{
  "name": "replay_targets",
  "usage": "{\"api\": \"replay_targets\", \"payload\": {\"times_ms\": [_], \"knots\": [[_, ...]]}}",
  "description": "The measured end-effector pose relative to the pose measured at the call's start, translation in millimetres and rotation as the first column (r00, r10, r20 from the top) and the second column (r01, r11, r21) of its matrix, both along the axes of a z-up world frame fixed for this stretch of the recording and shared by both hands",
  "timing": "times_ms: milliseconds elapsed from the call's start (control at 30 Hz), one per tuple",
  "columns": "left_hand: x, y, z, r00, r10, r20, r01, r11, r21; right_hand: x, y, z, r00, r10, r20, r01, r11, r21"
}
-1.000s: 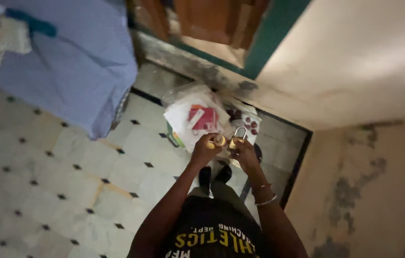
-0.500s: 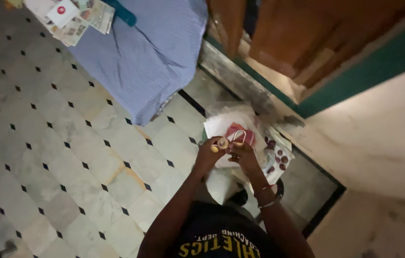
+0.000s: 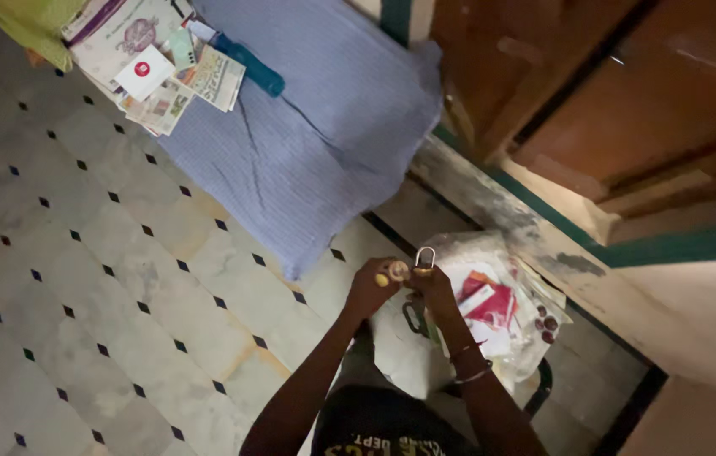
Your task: The person picks up various small objects including a padlock, small bottles, and jars, then places them into a yellow bowl and wipes them down with a sponge while carrying the bowl to an outdoor area.
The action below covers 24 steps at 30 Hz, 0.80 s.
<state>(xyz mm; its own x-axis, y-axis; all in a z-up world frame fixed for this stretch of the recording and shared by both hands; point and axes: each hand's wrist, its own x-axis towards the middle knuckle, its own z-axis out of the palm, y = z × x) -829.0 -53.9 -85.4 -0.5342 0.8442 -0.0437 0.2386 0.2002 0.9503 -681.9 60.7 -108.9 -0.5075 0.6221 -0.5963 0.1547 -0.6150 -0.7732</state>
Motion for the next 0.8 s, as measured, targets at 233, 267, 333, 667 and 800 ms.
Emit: {"api": "replay_targets", "payload": {"times_ms": [233,267,333,667,800], "knots": [[-92.5,7.9,-15.7,0.979,-0.007,0.205,0.02,0.998,-0.062,-93.2,13.1,-29.9,0.998,0.057,0.031,-0.059,0.993,0.1],[-97.0,8.9,-18.9,0.966,0.007,0.257,0.015,0.996,-0.082,-99.0,15.1,-41.0,0.998,0.061,0.002,-0.061,0.995,0.082],[-112.9,16.1,-25.6,0.936,0.041,0.348,0.0,0.993,-0.118,-119.2,24.8,-63.6,0.995,0.074,-0.069,-0.071,0.996,0.052],[-188.6,42.9,-82.9,0.977,0.207,0.058,-0.204,0.978,-0.048,-210.2,56.9,-119.7,0.941,0.319,0.11,-0.334,0.926,0.176],[-223.2,54.3,-146.2,0.965,0.254,-0.065,-0.26,0.96,-0.103,-255.7,66.1,-145.5,0.972,0.235,0.024,-0.235,0.972,-0.014]]}}
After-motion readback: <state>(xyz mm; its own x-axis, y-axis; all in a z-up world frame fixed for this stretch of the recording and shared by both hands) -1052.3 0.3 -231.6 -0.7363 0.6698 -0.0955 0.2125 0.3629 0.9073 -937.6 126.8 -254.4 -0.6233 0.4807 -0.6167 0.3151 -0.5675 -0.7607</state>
